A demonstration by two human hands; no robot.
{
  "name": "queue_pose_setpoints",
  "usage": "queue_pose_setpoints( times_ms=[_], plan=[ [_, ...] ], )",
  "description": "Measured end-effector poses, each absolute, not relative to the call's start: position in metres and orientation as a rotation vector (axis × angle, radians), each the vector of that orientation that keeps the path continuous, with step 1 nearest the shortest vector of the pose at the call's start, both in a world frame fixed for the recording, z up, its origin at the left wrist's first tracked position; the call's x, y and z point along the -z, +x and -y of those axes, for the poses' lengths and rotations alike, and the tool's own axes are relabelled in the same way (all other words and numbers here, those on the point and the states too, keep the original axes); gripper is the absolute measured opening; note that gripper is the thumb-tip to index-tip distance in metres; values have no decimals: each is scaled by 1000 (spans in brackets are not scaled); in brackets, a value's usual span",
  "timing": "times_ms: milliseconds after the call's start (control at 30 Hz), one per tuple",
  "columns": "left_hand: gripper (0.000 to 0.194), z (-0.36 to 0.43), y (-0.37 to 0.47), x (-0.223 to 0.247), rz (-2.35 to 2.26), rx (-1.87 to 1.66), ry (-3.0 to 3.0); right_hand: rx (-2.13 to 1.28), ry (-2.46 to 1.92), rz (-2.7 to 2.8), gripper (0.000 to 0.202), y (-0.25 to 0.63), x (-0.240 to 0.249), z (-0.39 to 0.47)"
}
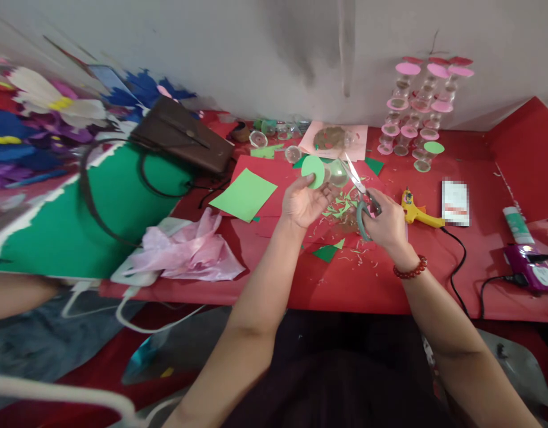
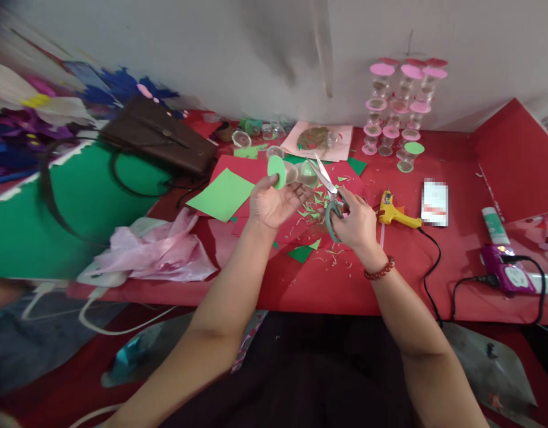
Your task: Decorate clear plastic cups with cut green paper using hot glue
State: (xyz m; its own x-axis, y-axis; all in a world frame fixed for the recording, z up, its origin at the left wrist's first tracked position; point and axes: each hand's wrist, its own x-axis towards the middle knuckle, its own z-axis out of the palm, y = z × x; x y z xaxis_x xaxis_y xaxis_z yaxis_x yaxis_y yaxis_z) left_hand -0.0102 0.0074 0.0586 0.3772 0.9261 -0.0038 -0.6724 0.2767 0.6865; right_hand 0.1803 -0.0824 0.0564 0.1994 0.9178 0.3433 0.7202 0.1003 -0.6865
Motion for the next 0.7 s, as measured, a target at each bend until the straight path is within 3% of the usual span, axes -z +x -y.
queue_pose_setpoints(
  times_ms=[333, 700],
  plan=[
    [43, -8, -10, -57, -432, -1109, 672, -365, -1679, 1536, 46, 180, -63, 85],
    [37, -10, -11, -56, -456, -1126, 637, -603, -1639, 1480, 41, 180, -75, 88]
  ],
)
